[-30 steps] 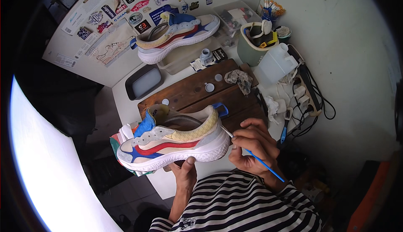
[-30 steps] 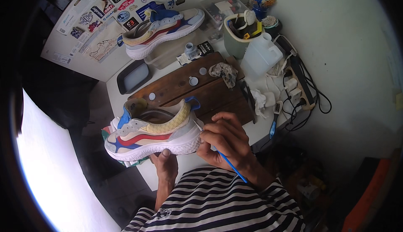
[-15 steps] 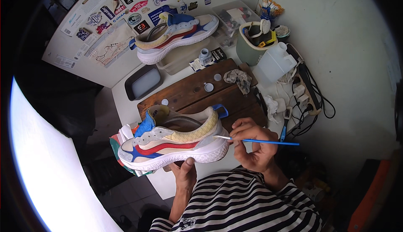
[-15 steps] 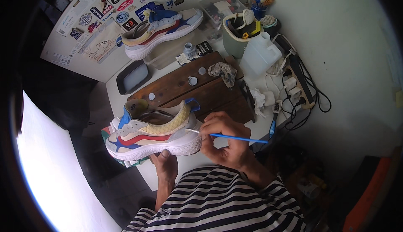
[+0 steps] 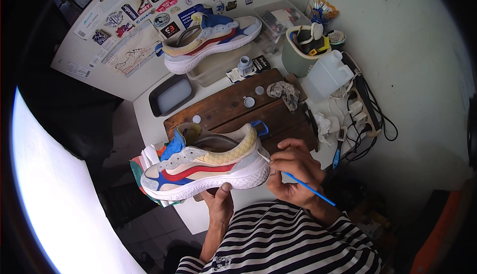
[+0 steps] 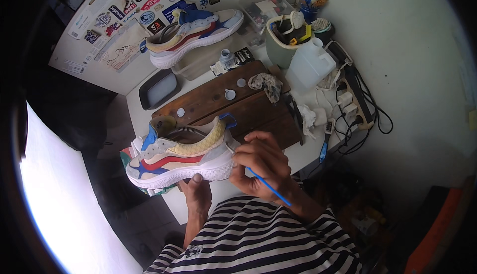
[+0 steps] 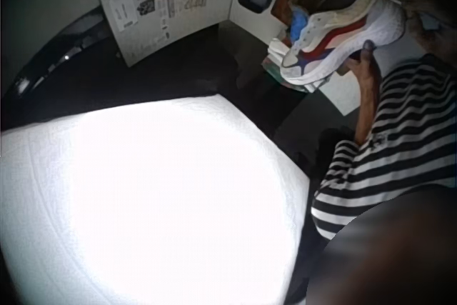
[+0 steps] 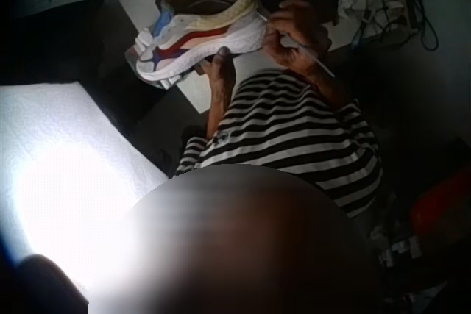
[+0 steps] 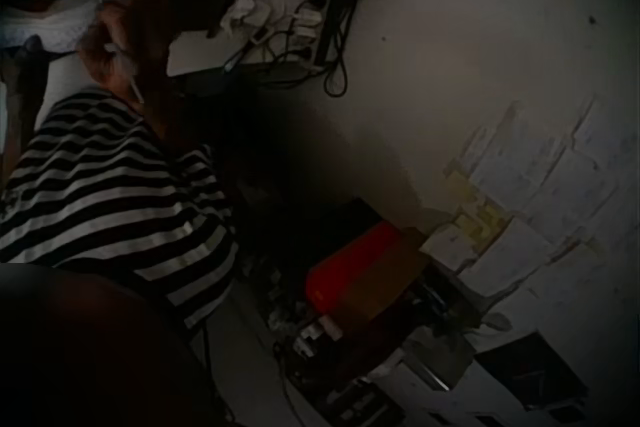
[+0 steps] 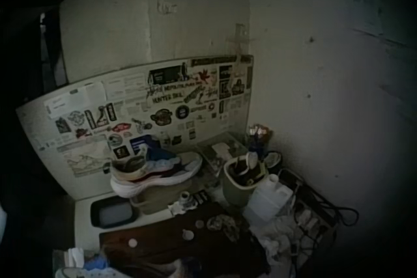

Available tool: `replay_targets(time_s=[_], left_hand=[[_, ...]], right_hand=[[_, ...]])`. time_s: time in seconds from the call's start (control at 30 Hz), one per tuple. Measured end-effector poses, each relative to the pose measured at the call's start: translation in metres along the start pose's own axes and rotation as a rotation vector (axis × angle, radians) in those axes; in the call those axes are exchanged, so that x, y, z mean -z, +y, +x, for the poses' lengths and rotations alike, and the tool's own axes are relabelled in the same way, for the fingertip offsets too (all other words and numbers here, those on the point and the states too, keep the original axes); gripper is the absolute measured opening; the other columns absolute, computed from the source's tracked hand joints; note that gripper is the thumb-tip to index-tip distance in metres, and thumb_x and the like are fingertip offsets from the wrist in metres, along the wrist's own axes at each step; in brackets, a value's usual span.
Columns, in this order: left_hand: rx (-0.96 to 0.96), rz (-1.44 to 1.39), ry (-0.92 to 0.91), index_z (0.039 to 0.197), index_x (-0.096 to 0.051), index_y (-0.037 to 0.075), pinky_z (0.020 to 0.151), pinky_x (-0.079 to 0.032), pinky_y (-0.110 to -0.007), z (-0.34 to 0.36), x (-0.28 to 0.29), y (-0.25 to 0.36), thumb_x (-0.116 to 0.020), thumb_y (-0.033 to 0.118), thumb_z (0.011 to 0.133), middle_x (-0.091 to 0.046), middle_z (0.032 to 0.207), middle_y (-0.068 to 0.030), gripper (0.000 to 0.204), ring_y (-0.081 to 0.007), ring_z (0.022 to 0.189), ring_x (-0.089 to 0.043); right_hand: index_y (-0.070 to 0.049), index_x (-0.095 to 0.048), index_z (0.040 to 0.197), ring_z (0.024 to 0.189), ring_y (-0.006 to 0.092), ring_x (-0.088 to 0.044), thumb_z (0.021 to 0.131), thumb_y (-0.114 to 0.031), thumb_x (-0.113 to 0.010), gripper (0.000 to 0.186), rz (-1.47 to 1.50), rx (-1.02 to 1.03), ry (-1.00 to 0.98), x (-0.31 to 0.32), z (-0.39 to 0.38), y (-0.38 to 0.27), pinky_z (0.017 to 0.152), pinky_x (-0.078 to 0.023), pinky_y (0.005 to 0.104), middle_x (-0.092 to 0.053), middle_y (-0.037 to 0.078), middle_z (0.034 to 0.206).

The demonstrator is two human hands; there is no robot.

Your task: Painting the details on a colorful sneaker with a small brush.

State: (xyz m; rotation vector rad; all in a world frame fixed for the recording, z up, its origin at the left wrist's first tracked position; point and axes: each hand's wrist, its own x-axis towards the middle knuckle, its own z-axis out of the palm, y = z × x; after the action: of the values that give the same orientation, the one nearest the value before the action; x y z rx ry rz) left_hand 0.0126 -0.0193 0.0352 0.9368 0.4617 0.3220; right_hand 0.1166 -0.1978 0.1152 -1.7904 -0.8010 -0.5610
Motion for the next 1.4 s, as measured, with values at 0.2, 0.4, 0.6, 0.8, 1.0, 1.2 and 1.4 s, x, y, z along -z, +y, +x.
replay_targets(time_s=[0.2,0.4,0.6,0.8,1.0,1.2,1.4], left_hand=[[0.029,0.069,-0.006,0.136,-0.039,0.003,0.103,-0.044,-0.047,0.000,0.013,-0.004,-0.079,0.023,0.079,-0.057,0.124,-0.0130,0.073,-0.0272,0.114,-0.058],[0.018,-0.065,0.006,0.133,-0.043,0.002,0.102,-0.044,-0.040,0.000,0.007,0.002,-0.085,0.016,0.075,-0.060,0.118,-0.0091,0.072,-0.0219,0.110,-0.060],[0.048,-0.108,-0.003,0.133,-0.043,0.003,0.102,-0.044,-0.039,-0.001,0.010,0.003,-0.083,0.012,0.076,-0.059,0.119,-0.0085,0.070,-0.0217,0.111,-0.059],[-0.006,-0.120,0.013,0.132,-0.044,0.002,0.100,-0.045,-0.038,-0.001,-0.002,0.005,-0.082,0.012,0.077,-0.061,0.117,-0.0089,0.067,-0.0214,0.108,-0.060],[-0.039,-0.042,0.046,0.122,-0.052,-0.001,0.095,-0.047,-0.037,-0.002,0.001,0.001,-0.083,0.012,0.077,-0.064,0.108,-0.0097,0.056,-0.0210,0.100,-0.062],[0.028,0.067,0.040,0.141,-0.034,0.004,0.106,-0.042,-0.048,-0.002,0.015,-0.004,-0.080,0.020,0.077,-0.053,0.130,-0.0148,0.080,-0.0288,0.121,-0.054],[0.028,-0.036,-0.020,0.140,-0.036,0.003,0.109,-0.039,-0.047,-0.001,0.012,-0.001,-0.081,0.020,0.076,-0.054,0.131,-0.0150,0.081,-0.0293,0.123,-0.054]], right_hand=[[-0.002,-0.060,0.091,0.066,0.0225,-0.067,0.076,0.002,-0.067,0.017,0.024,0.034,-0.066,-0.012,-0.005,-0.011,0.082,-0.056,0.0448,-0.067,0.010,0.078],[0.000,-0.063,0.090,0.073,0.0183,-0.067,0.077,0.005,-0.066,0.014,0.354,-0.229,0.022,-0.008,-0.012,0.016,0.090,-0.053,0.0419,-0.067,0.009,0.080],[0.002,-0.063,0.091,0.076,0.0151,-0.064,0.080,0.011,-0.060,0.015,0.498,-0.449,0.098,-0.004,-0.016,0.025,0.094,-0.051,0.0395,-0.066,0.007,0.081],[-0.001,-0.062,0.090,0.068,0.0167,-0.064,0.074,0.007,-0.066,0.018,0.108,-0.143,0.028,0.001,-0.007,0.015,0.088,-0.053,0.0412,-0.066,0.007,0.078],[0.001,-0.060,0.090,0.068,0.0245,-0.068,0.076,0.002,-0.067,0.016,-0.001,0.009,-0.040,-0.010,-0.006,-0.004,0.082,-0.056,0.0459,-0.068,0.013,0.076],[0.000,-0.061,0.089,0.069,0.0215,-0.067,0.076,0.005,-0.066,0.014,0.165,-0.100,-0.008,-0.006,-0.005,-0.001,0.086,-0.054,0.0446,-0.067,0.011,0.077],[0.004,-0.061,0.094,0.080,0.0149,-0.065,0.084,0.010,-0.059,0.012,0.541,-0.393,0.083,-0.002,-0.019,0.023,0.098,-0.049,0.0401,-0.065,0.008,0.083]])
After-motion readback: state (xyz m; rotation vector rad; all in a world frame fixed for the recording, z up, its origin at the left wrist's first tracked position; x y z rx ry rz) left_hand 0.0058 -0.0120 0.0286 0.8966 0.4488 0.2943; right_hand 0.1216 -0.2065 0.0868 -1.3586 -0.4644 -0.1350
